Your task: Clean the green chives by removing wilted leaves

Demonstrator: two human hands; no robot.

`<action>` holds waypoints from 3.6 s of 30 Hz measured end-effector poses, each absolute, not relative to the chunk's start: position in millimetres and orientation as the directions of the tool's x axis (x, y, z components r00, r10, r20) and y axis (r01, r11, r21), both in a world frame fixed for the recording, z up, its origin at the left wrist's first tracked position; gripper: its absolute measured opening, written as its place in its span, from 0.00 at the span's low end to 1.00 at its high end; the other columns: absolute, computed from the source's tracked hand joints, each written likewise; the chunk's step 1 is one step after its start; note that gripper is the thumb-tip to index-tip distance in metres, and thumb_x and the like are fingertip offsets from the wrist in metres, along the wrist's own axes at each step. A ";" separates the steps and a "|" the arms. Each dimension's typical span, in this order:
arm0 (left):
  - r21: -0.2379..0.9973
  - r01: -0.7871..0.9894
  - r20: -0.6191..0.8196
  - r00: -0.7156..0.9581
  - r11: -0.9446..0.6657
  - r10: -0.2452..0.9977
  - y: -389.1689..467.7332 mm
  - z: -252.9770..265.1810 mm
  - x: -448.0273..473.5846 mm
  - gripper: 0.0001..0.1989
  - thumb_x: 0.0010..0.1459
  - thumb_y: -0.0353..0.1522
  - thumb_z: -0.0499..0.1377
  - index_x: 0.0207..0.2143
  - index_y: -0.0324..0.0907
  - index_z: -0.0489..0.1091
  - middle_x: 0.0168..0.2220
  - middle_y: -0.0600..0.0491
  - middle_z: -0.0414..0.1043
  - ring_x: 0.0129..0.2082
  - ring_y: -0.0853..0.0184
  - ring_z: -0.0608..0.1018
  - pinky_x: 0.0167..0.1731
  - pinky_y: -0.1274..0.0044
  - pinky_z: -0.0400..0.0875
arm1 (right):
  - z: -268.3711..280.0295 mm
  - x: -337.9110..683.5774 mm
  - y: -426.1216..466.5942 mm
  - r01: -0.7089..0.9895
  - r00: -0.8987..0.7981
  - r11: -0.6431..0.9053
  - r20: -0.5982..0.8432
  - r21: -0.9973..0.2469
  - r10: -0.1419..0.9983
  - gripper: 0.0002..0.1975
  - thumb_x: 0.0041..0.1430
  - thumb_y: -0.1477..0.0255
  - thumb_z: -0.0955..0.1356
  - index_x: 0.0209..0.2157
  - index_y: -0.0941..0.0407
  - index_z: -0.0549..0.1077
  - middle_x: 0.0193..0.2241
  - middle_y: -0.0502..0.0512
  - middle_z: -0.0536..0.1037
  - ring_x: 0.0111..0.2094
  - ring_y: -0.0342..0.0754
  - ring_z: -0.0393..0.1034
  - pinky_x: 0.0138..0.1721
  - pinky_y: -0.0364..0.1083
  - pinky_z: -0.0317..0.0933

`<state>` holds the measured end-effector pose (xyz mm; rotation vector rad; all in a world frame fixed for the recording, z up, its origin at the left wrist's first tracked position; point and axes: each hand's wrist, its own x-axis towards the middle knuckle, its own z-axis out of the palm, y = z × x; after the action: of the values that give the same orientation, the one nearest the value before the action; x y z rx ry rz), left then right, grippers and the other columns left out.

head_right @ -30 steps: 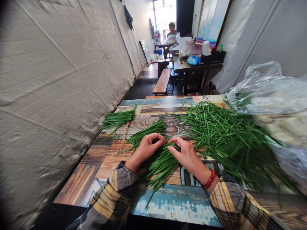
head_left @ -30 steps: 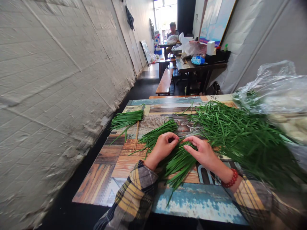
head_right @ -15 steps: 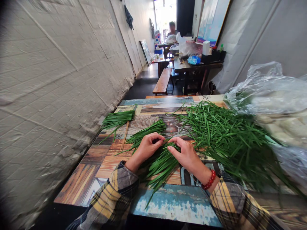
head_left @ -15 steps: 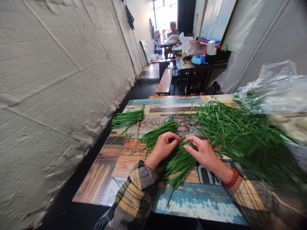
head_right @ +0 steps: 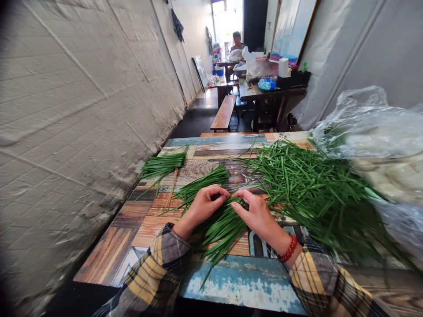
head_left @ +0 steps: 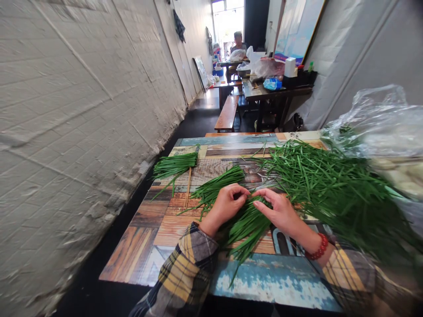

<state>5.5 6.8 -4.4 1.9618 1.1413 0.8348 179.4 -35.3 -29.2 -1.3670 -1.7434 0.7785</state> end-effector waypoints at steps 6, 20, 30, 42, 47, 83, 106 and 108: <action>0.831 0.424 0.184 0.401 -0.360 0.897 7.1 -4.1 5.1 0.08 0.52 0.24 0.56 0.29 0.37 0.76 0.28 0.52 0.75 0.29 0.70 0.73 0.32 0.80 0.65 | -28.9 179.8 -35.5 0.495 -0.137 0.235 0.192 -0.836 0.972 0.11 0.58 0.67 0.65 0.40 0.56 0.73 0.32 0.53 0.77 0.32 0.47 0.70 0.36 0.45 0.63; 0.835 0.404 0.200 0.411 -0.374 0.890 6.6 -4.9 5.8 0.08 0.52 0.24 0.56 0.29 0.37 0.76 0.28 0.52 0.74 0.28 0.71 0.73 0.30 0.80 0.64 | -28.3 181.0 -34.8 0.522 -0.138 0.223 0.176 -0.824 0.975 0.11 0.58 0.67 0.65 0.40 0.56 0.73 0.29 0.52 0.76 0.30 0.47 0.69 0.33 0.45 0.61; 0.843 0.413 0.172 0.401 -0.345 0.900 6.5 -4.1 5.6 0.08 0.52 0.24 0.56 0.29 0.38 0.76 0.28 0.52 0.75 0.29 0.70 0.74 0.32 0.79 0.66 | -30.9 181.5 -34.5 0.489 -0.150 0.237 0.186 -0.840 0.971 0.10 0.58 0.67 0.65 0.40 0.55 0.73 0.31 0.52 0.77 0.32 0.47 0.71 0.35 0.45 0.63; 0.839 0.399 0.191 0.420 -0.370 0.887 7.0 -5.8 5.6 0.08 0.52 0.24 0.56 0.29 0.38 0.76 0.27 0.53 0.74 0.28 0.71 0.73 0.31 0.80 0.64 | -28.4 181.1 -34.8 0.511 -0.147 0.241 0.193 -0.825 0.970 0.10 0.58 0.68 0.65 0.39 0.56 0.73 0.32 0.53 0.78 0.33 0.48 0.72 0.36 0.45 0.63; 0.817 0.411 0.217 0.432 -0.405 0.875 6.9 -6.5 5.7 0.08 0.53 0.24 0.56 0.29 0.38 0.76 0.27 0.53 0.72 0.27 0.71 0.71 0.29 0.80 0.62 | -31.4 180.9 -33.8 0.490 -0.150 0.226 0.174 -0.842 0.973 0.10 0.58 0.67 0.65 0.40 0.56 0.72 0.33 0.53 0.78 0.34 0.48 0.72 0.37 0.46 0.64; 0.524 0.720 0.368 0.291 -0.456 0.883 22.1 -14.9 -13.9 0.08 0.56 0.25 0.55 0.33 0.40 0.74 0.33 0.50 0.72 0.36 0.66 0.73 0.38 0.75 0.67 | -33.4 180.6 -35.2 0.474 -0.133 0.220 0.178 -0.852 0.975 0.10 0.57 0.68 0.66 0.40 0.55 0.70 0.34 0.54 0.77 0.36 0.49 0.72 0.40 0.48 0.65; 0.236 0.852 0.257 0.409 -0.467 0.876 14.8 -10.6 -9.2 0.05 0.58 0.29 0.55 0.33 0.41 0.72 0.34 0.50 0.70 0.38 0.64 0.70 0.40 0.72 0.64 | -35.3 179.8 -35.5 0.474 -0.122 0.218 0.182 -0.853 0.976 0.10 0.57 0.67 0.66 0.39 0.55 0.71 0.38 0.55 0.78 0.43 0.52 0.73 0.47 0.51 0.65; 0.219 0.855 0.231 0.423 -0.471 0.876 14.9 -11.5 -9.9 0.05 0.57 0.29 0.56 0.33 0.42 0.72 0.35 0.50 0.71 0.37 0.63 0.70 0.39 0.73 0.64 | -36.7 179.9 -35.0 0.471 -0.126 0.214 0.175 -0.855 0.976 0.10 0.57 0.67 0.66 0.40 0.55 0.70 0.38 0.56 0.78 0.43 0.52 0.73 0.47 0.52 0.65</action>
<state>-9.9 14.9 -11.5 2.5928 1.5786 0.4851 179.9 -35.0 -36.7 -1.3628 -1.7196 0.8286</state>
